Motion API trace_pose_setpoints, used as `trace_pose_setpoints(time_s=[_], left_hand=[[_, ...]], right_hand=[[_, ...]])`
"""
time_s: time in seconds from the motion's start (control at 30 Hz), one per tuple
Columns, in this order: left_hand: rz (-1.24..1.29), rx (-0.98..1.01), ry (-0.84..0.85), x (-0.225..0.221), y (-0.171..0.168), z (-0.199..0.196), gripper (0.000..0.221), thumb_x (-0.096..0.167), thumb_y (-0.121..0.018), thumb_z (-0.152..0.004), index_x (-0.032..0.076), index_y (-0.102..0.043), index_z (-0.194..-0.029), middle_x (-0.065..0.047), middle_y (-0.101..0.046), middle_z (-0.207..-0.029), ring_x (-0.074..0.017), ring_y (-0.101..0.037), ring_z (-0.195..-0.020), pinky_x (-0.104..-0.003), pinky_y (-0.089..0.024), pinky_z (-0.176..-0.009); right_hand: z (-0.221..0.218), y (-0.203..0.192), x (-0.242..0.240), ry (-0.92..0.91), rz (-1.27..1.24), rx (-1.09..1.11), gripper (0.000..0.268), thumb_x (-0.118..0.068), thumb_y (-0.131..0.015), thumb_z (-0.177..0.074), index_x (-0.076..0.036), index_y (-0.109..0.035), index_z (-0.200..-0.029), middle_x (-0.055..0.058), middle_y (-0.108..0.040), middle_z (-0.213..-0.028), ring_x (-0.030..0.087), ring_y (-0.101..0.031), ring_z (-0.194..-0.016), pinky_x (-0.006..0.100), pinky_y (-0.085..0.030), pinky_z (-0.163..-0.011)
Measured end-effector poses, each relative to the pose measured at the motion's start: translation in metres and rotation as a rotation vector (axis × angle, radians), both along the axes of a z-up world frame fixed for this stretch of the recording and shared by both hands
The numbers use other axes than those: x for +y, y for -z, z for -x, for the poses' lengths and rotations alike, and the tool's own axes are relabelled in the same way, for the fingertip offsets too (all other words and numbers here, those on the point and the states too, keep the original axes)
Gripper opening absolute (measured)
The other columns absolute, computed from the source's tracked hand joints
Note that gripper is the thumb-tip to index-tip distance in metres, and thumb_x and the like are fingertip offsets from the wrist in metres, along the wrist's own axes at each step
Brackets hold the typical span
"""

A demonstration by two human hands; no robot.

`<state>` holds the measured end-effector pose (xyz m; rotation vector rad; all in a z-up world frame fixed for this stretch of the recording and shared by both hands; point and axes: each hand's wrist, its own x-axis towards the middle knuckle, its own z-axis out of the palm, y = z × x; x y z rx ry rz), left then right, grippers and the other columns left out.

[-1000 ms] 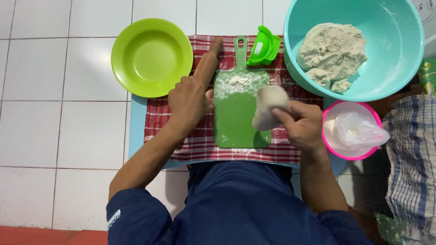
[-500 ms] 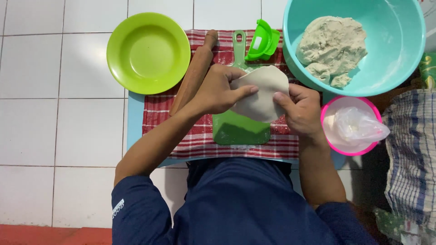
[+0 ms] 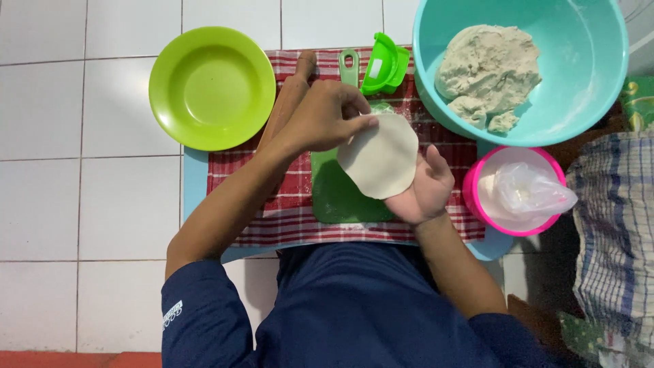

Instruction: Rolling out small portions of dough into thin circles using a rolling pin on a cutting board.

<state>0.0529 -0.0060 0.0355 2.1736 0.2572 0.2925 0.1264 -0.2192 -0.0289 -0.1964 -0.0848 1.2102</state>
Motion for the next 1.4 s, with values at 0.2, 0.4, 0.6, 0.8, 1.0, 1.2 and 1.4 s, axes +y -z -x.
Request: trace_pose_setpoints(time_s=[0.2, 0.4, 0.6, 0.8, 1.0, 1.2, 1.4], left_hand=[[-0.191, -0.006, -0.167, 0.038, 0.038, -0.064, 0.032, 0.034, -0.078, -0.088, 0.008, -0.075, -0.106, -0.009, -0.076, -0.087, -0.0370, -0.071, -0.094, -0.052, -0.057, -0.075], [-0.647, 0.291, -0.203, 0.022, 0.062, -0.122, 0.107, 0.074, -0.089, -0.055, -0.008, -0.056, -0.117, -0.023, -0.064, -0.105, -0.0465, -0.064, -0.106, -0.064, -0.056, -0.085], [-0.683, 0.297, -0.178, 0.028, 0.083, -0.141, 0.048, 0.046, -0.077, -0.074, 0.004, -0.068, -0.095, -0.015, -0.069, -0.091, -0.0396, -0.066, -0.085, -0.053, -0.052, -0.069], [-0.487, 0.248, -0.193, 0.030, 0.046, -0.132, 0.046, 0.047, -0.056, -0.092, 0.002, -0.064, -0.087, -0.018, -0.067, -0.079, -0.0381, -0.063, -0.064, -0.050, -0.047, -0.052], [-0.443, 0.061, -0.178, 0.030, 0.020, -0.097, 0.056, 0.041, -0.040, -0.101, -0.010, -0.063, -0.103, -0.029, -0.065, -0.090, -0.0511, -0.070, -0.089, -0.060, -0.058, -0.076], [-0.045, 0.029, -0.310, 0.012, -0.007, -0.026, 0.058, 0.055, -0.029, -0.104, 0.009, -0.065, -0.104, -0.016, -0.067, -0.085, -0.0426, -0.070, -0.083, -0.059, -0.055, -0.072], [0.395, -0.316, -0.355, -0.012, -0.033, 0.044, 0.050, 0.035, -0.032, -0.110, -0.004, -0.062, -0.125, -0.027, -0.065, -0.091, -0.0363, -0.068, -0.084, -0.055, -0.061, -0.080]], right_hand=[[-0.016, 0.020, -0.009, 0.023, -0.055, -0.093, 0.071, -0.038, -0.059, -0.086, -0.005, -0.052, -0.148, 0.024, -0.059, -0.146, 0.044, -0.055, -0.133, 0.068, -0.028, -0.119], [-0.024, 0.055, -0.014, 0.015, -0.098, -0.067, 0.067, -0.035, -0.057, -0.085, -0.003, -0.056, -0.143, 0.028, -0.062, -0.138, 0.049, -0.059, -0.125, 0.075, -0.028, -0.112], [-0.025, 0.045, -0.019, -0.098, -0.050, -0.053, 0.062, -0.033, -0.070, -0.095, -0.003, -0.051, -0.146, 0.025, -0.061, -0.137, 0.044, -0.055, -0.127, 0.055, -0.043, -0.109], [-0.027, 0.061, -0.023, -0.065, -0.034, -0.045, 0.055, -0.030, -0.066, -0.096, 0.004, -0.060, -0.138, 0.029, -0.060, -0.138, 0.046, -0.053, -0.130, 0.056, -0.037, -0.113], [-0.026, 0.053, -0.014, -0.052, -0.148, -0.151, 0.065, -0.030, -0.056, -0.084, -0.004, -0.054, -0.144, 0.025, -0.064, -0.137, 0.046, -0.062, -0.122, 0.073, -0.033, -0.111], [-0.016, 0.057, -0.017, 0.083, -0.042, -0.130, 0.069, -0.029, -0.049, -0.088, 0.001, -0.045, -0.150, 0.028, -0.058, -0.143, 0.051, -0.058, -0.126, 0.076, -0.030, -0.111], [-0.010, 0.002, -0.008, 0.225, 0.172, -0.114, 0.067, -0.031, -0.042, -0.093, -0.005, -0.042, -0.155, 0.017, -0.054, -0.151, 0.042, -0.055, -0.131, 0.068, -0.029, -0.119]])
